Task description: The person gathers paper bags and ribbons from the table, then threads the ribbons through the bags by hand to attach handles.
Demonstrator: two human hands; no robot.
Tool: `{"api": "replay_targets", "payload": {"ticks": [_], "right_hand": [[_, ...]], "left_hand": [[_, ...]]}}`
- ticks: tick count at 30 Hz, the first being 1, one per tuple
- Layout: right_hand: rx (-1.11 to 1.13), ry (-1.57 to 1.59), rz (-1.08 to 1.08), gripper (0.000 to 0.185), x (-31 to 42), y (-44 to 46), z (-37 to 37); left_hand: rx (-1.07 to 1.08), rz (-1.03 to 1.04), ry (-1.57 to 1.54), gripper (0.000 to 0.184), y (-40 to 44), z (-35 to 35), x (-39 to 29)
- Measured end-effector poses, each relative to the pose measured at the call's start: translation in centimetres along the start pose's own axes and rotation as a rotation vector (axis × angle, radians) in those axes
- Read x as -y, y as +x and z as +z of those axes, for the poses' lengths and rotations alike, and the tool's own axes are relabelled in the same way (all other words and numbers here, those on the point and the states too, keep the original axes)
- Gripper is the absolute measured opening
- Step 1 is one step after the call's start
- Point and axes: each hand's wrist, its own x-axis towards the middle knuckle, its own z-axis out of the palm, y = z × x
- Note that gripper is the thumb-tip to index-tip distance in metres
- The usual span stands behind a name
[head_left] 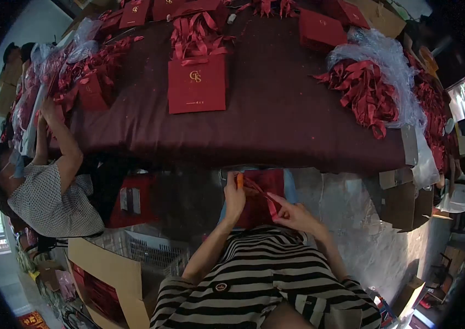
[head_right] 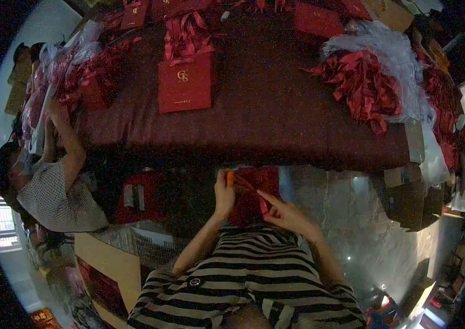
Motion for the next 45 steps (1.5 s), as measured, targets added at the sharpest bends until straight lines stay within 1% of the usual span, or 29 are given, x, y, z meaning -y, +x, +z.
{"api": "replay_targets", "payload": {"ticks": [1,2,3,5,6,8,10,12,13,14,16,18,19,20,21,25,26,27,28,31,32,34,35,37,38,40,42,44,45], "right_hand": [[0.053,0.134,-0.091,0.068,-0.2,-0.7,-0.6],[0.164,0.248,-0.052,0.061,-1.0,-1.6,-1.5],[0.163,0.249,-0.045,0.061,-2.0,-2.4,-2.3],[0.457,0.364,-0.005,0.052,-4.0,-3.9,-3.3],[0.452,0.430,-0.064,0.044,-4.4,-4.4,-3.4],[0.430,0.502,-0.011,0.044,-4.8,-5.3,-3.0],[0.348,0.578,0.092,0.038,-3.9,-5.8,-2.3],[0.169,0.569,0.059,0.031,-4.4,-5.4,-0.9],[0.101,0.549,0.153,0.028,-4.3,-5.2,-0.6],[0.035,0.517,0.241,0.026,-4.1,-5.1,-0.6],[-0.063,0.479,0.290,0.026,-6.7,-4.7,0.7],[-0.155,0.441,0.325,0.026,-7.7,-4.6,1.5],[-0.286,0.327,0.287,0.025,-7.3,-4.6,1.6],[-0.413,0.210,0.251,0.025,-7.1,-4.8,1.9],[-0.566,0.101,0.241,0.023,-7.4,-4.9,2.6],[-0.628,0.002,0.290,0.022,-8.4,-5.7,2.5],[-0.590,-0.010,0.299,0.027,-8.1,-5.9,2.7],[-0.548,-0.022,0.305,0.031,-7.8,-5.9,3.0],[-0.551,-0.020,0.307,0.031,-7.6,-5.7,3.3],[-0.508,-0.509,0.399,0.051,-7.6,-4.8,5.4],[-0.510,-0.507,0.399,0.051,-8.8,-4.7,6.1],[-0.553,-0.558,0.189,0.044,-10.8,-4.5,6.8],[-0.553,-0.559,0.184,0.044,-11.4,-4.8,6.5],[-0.444,-0.262,0.263,0.031,-11.7,-5.4,5.2],[-0.439,-0.263,0.261,0.031,-11.7,-6.1,4.7],[-0.484,0.412,0.152,0.017,-8.6,-7.2,2.7],[-0.449,0.432,0.211,0.012,-4.7,-7.9,0.9],[-0.411,0.694,0.123,0.012,-3.8,-8.4,0.0],[-0.405,0.690,0.119,0.012,-3.7,-8.9,-0.4]], "left_hand": [[-0.011,-0.025,0.044,0.024,0.2,-0.1,-0.4],[-0.007,-0.031,0.042,0.024,0.5,-0.1,0.1],[0.049,-0.012,-0.010,0.025,1.1,-0.2,1.1],[0.116,-0.001,-0.064,0.028,1.1,-0.2,1.1],[0.149,0.022,0.014,0.032,0.6,-0.1,0.1],[0.196,0.027,0.093,0.036,0.4,-0.3,-0.2],[0.362,0.205,0.276,0.046,0.1,-0.8,0.6],[0.450,0.293,0.412,0.040,-0.1,-1.4,1.7],[0.460,0.384,0.528,0.035,-0.3,-1.5,2.1],[0.424,0.500,0.617,0.028,-0.8,-1.4,0.9],[0.374,0.723,0.893,0.029,-1.5,-1.6,0.6],[0.328,0.774,0.929,0.034,-1.8,-1.6,0.4],[0.316,0.785,0.981,0.035,-1.8,-1.8,0.3],[0.276,0.847,1.042,0.046,-1.7,-2.0,0.2],[0.272,0.836,1.041,0.046,-1.8,-2.1,0.1],[0.203,0.795,1.022,0.038,-1.7,-2.0,1.6],[0.152,0.749,1.010,0.035,-1.7,-2.1,2.0],[0.172,0.713,1.078,0.028,-1.9,-2.2,1.8],[0.176,0.714,1.078,0.028,-1.8,-2.1,1.8],[0.132,0.788,1.094,0.030,-1.9,-2.3,1.5],[0.146,0.797,1.091,0.032,-1.9,-2.4,1.1],[0.154,0.810,1.086,0.034,-1.9,-2.7,0.8],[0.183,0.785,1.090,0.035,-2.0,-2.9,0.7],[0.206,0.757,1.094,0.037,-2.0,-3.2,0.9],[0.195,0.775,1.096,0.037,-2.1,-3.2,1.2],[0.174,0.789,1.100,0.037,-2.5,-3.1,1.3],[0.198,0.778,1.123,0.039,-2.9,-2.9,1.0],[0.194,0.769,1.110,0.039,-2.8,-3.0,0.6],[0.192,0.758,1.099,0.040,-2.7,-3.1,0.5]]}}
